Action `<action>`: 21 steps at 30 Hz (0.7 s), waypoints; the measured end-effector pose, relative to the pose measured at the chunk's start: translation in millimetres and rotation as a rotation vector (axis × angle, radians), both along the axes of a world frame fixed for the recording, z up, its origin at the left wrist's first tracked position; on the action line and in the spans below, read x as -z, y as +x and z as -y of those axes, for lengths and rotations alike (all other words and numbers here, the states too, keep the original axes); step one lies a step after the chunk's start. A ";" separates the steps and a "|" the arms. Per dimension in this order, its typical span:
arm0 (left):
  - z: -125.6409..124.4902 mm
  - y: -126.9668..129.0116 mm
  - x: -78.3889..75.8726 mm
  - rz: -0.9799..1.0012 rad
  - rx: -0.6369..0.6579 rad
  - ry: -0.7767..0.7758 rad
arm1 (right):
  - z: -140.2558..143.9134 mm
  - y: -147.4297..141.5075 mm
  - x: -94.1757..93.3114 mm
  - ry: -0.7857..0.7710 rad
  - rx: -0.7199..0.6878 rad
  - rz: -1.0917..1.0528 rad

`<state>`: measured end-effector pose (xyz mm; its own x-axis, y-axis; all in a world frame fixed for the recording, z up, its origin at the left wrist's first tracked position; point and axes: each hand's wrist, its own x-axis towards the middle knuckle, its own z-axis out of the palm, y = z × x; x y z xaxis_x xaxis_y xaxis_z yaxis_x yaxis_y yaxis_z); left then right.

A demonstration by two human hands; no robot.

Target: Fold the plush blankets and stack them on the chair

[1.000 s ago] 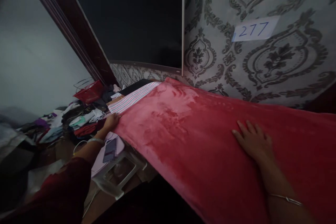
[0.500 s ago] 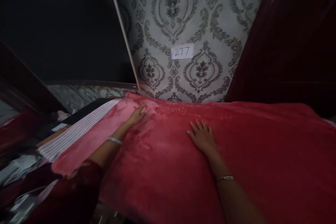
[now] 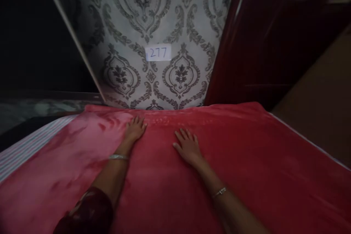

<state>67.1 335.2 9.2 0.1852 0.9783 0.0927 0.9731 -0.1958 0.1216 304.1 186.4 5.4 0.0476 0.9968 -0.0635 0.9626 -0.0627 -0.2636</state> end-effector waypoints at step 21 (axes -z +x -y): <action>-27.0 -2.9 3.1 -0.044 0.149 0.039 | -48.7 169.7 5.6 0.104 0.071 0.153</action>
